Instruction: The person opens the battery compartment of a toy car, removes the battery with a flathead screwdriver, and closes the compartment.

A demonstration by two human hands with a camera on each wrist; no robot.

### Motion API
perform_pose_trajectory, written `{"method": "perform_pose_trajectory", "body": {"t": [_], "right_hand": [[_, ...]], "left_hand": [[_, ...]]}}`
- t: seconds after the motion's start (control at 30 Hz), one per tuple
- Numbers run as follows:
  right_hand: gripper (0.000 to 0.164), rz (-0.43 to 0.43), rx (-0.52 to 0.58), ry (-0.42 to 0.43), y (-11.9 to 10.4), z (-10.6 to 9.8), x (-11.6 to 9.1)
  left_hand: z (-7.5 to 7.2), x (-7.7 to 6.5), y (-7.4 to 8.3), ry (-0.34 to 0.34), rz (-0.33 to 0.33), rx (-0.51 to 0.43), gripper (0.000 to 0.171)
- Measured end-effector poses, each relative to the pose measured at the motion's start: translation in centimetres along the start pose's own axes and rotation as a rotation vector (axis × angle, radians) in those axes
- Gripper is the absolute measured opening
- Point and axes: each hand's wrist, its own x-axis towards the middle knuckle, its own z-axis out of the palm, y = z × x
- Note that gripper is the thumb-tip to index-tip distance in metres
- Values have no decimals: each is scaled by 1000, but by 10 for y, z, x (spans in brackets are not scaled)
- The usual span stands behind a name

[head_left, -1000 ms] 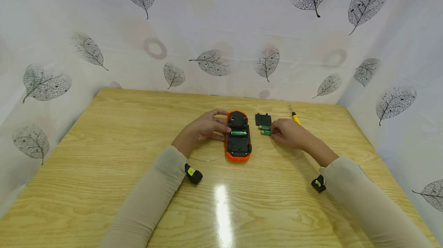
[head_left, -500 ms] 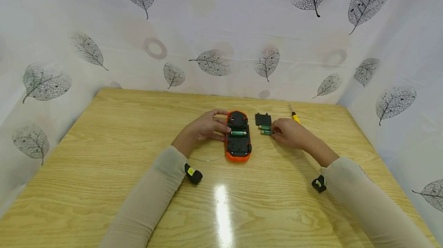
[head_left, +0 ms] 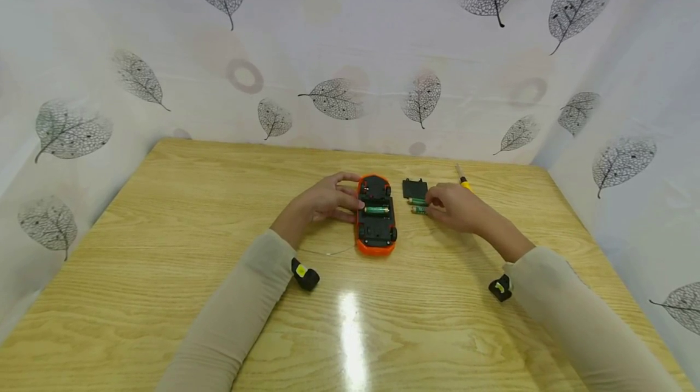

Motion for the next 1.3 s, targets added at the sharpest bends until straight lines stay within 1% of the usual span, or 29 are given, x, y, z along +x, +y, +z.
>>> {"method": "perform_pose_trajectory", "body": {"t": [0.2, 0.33, 0.43, 0.67, 0.93, 1.3], "right_hand": [[7, -12, -12, 15, -3, 1, 6], [9, -35, -23, 32, -11, 0, 11], [11, -60, -26, 44, -19, -2, 14], [7, -130, -13, 51, -33, -3, 21], [13, -177, -43, 59, -48, -2, 30], [10, -176, -30, 24, -65, 1, 40]], "left_hand": [[0, 0, -1, 1, 0, -4, 75], [0, 0, -1, -1, 2, -7, 75], [0, 0, 0, -3, 3, -6, 75], [0, -1, 1, -8, 0, -6, 75], [0, 0, 1, -10, -2, -5, 75], [-1, 0, 1, -7, -14, -14, 74]]}}
